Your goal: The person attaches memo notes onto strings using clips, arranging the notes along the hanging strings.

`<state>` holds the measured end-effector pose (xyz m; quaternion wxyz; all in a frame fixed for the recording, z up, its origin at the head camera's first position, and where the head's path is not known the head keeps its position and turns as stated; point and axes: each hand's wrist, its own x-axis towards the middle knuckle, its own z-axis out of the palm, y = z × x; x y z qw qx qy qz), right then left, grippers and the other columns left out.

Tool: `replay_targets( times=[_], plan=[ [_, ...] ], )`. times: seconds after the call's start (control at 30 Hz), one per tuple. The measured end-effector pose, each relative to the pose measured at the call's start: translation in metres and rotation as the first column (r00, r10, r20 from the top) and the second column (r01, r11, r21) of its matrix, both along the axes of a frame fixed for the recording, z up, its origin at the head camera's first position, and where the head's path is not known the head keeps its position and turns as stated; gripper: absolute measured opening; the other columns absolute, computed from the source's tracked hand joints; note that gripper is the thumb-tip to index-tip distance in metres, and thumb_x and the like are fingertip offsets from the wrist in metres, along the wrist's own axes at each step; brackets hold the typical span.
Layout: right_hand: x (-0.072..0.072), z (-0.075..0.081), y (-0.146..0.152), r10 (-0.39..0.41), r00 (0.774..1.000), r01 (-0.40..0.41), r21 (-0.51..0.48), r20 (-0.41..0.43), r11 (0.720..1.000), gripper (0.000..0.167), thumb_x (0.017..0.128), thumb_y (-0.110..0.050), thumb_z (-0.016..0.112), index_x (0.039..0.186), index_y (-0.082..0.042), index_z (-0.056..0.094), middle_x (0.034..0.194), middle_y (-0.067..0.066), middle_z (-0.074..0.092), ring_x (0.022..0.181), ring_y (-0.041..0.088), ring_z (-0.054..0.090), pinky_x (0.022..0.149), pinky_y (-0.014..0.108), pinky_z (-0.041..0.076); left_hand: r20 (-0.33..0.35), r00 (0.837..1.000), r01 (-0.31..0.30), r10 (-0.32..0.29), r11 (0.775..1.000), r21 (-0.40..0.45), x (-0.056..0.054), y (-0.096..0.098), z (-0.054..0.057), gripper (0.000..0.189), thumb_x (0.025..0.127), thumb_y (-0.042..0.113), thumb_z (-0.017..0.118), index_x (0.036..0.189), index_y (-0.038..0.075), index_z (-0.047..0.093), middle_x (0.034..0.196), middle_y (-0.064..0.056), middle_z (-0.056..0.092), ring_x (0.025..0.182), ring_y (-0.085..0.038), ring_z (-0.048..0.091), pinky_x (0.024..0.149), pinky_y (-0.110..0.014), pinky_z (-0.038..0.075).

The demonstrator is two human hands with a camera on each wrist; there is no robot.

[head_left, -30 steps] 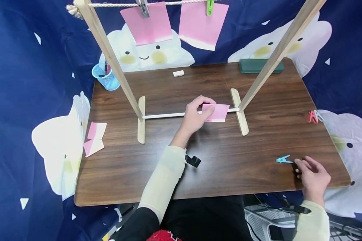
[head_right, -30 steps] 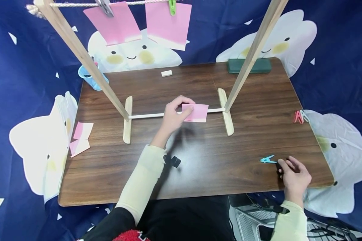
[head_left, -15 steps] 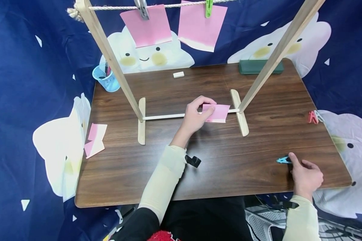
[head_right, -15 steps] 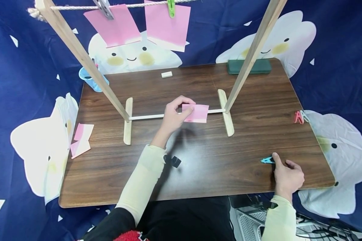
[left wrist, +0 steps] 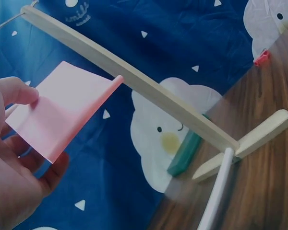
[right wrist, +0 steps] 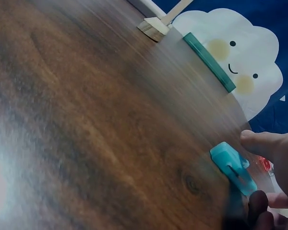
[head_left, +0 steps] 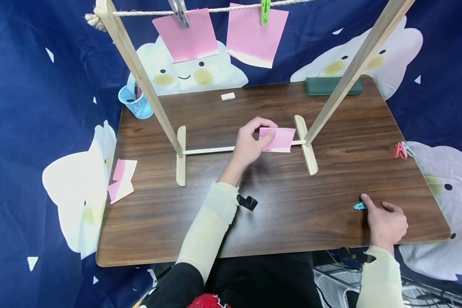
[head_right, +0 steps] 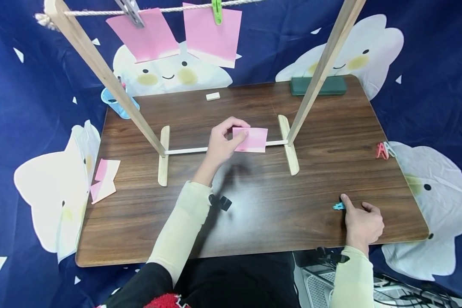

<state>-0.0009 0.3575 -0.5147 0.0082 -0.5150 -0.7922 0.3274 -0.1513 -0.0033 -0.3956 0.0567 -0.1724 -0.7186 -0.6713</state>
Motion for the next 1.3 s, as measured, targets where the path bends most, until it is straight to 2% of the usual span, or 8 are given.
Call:
replay_targets(
  times=[0.3, 0.83, 0.9, 0.97, 1.07, 1.1, 1.2, 1.3],
  plan=[
    [0.007, -0.001, 0.000, 0.021, 1.000, -0.021, 0.018, 0.016, 1.000, 0.096, 0.076, -0.077, 0.064, 0.141, -0.008, 0.056, 0.147, 0.022, 0.052, 0.137, 0.046, 0.043, 0.111, 0.062, 0.033, -0.026, 0.999, 0.035, -0.035, 0.999, -0.017, -0.012, 0.005, 0.024, 0.012, 0.091, 0.004, 0.068, 0.102, -0.001, 0.071, 0.104, -0.015, 0.071, 0.095, -0.009, 0.060, 0.086, -0.022, 0.047],
    [0.008, 0.002, 0.000, -0.002, 1.000, 0.002, 0.016, -0.012, 1.000, 0.079, 0.081, -0.064, 0.068, 0.137, -0.009, 0.061, 0.144, 0.018, 0.057, 0.134, 0.043, 0.046, 0.111, 0.057, 0.035, -0.047, 0.997, 0.069, -0.067, 0.996, 0.053, -0.035, 0.018, 0.057, 0.014, 0.092, 0.003, 0.067, 0.104, -0.003, 0.070, 0.105, -0.016, 0.070, 0.090, -0.008, 0.058, 0.073, -0.022, 0.048],
    [0.008, 0.002, 0.001, -0.010, 1.000, 0.011, 0.002, -0.025, 1.000, 0.077, 0.080, -0.064, 0.070, 0.135, -0.011, 0.063, 0.125, 0.006, 0.069, 0.134, 0.039, 0.048, 0.111, 0.055, 0.036, -0.052, 0.997, 0.065, -0.062, 0.996, 0.058, -0.037, 0.018, 0.060, 0.015, 0.092, 0.002, 0.067, 0.104, -0.004, 0.070, 0.106, -0.017, 0.069, 0.089, -0.009, 0.058, 0.072, -0.021, 0.048],
    [0.008, 0.003, 0.001, -0.022, 0.999, 0.021, -0.020, -0.040, 1.000, 0.072, 0.079, -0.063, 0.071, 0.131, -0.015, 0.066, 0.092, -0.015, 0.072, 0.133, 0.034, 0.048, 0.111, 0.051, 0.036, -0.058, 0.997, 0.063, -0.059, 0.996, 0.066, -0.038, 0.019, 0.064, 0.015, 0.091, 0.002, 0.067, 0.104, -0.005, 0.070, 0.105, -0.018, 0.069, 0.087, -0.009, 0.058, 0.071, -0.021, 0.048],
    [0.007, 0.005, 0.001, -0.031, 0.997, 0.027, -0.048, -0.077, 0.998, 0.061, 0.078, -0.060, 0.074, 0.125, -0.021, 0.069, 0.056, -0.041, 0.044, 0.132, 0.022, 0.052, 0.111, 0.042, 0.036, -0.069, 0.996, 0.064, -0.058, 0.995, 0.080, -0.041, 0.020, 0.069, 0.015, 0.091, 0.001, 0.068, 0.104, -0.006, 0.070, 0.104, -0.018, 0.069, 0.085, -0.009, 0.058, 0.071, -0.020, 0.047],
    [0.007, 0.007, 0.000, -0.034, 0.995, 0.028, -0.061, -0.094, 0.998, 0.059, 0.079, -0.059, 0.075, 0.125, -0.022, 0.069, 0.052, -0.044, 0.041, 0.132, 0.016, 0.053, 0.112, 0.039, 0.035, -0.074, 0.995, 0.066, -0.060, 0.994, 0.085, -0.042, 0.020, 0.070, 0.015, 0.090, 0.000, 0.068, 0.104, -0.006, 0.070, 0.104, -0.019, 0.068, 0.085, -0.009, 0.058, 0.071, -0.020, 0.047],
    [0.006, 0.012, -0.002, -0.055, 0.983, 0.035, -0.117, -0.177, 0.992, 0.052, 0.080, -0.049, 0.079, 0.123, -0.021, 0.069, 0.052, -0.042, 0.046, 0.099, -0.003, 0.066, 0.097, 0.020, 0.039, -0.062, 0.996, 0.070, -0.065, 0.994, 0.087, -0.044, 0.020, 0.075, 0.015, 0.090, 0.000, 0.068, 0.104, -0.006, 0.070, 0.105, -0.018, 0.069, 0.087, -0.010, 0.058, 0.073, -0.020, 0.047],
    [0.003, 0.019, -0.005, -0.095, 0.955, 0.041, -0.193, -0.281, 0.980, 0.049, 0.081, -0.036, 0.083, 0.123, -0.015, 0.069, 0.057, -0.036, 0.055, 0.070, -0.014, 0.059, 0.077, 0.009, 0.039, -0.049, 0.997, 0.066, -0.062, 0.995, 0.079, -0.046, 0.021, 0.079, 0.015, 0.091, 0.000, 0.069, 0.104, -0.006, 0.070, 0.106, -0.018, 0.069, 0.088, -0.011, 0.058, 0.075, -0.020, 0.047]
  ],
)
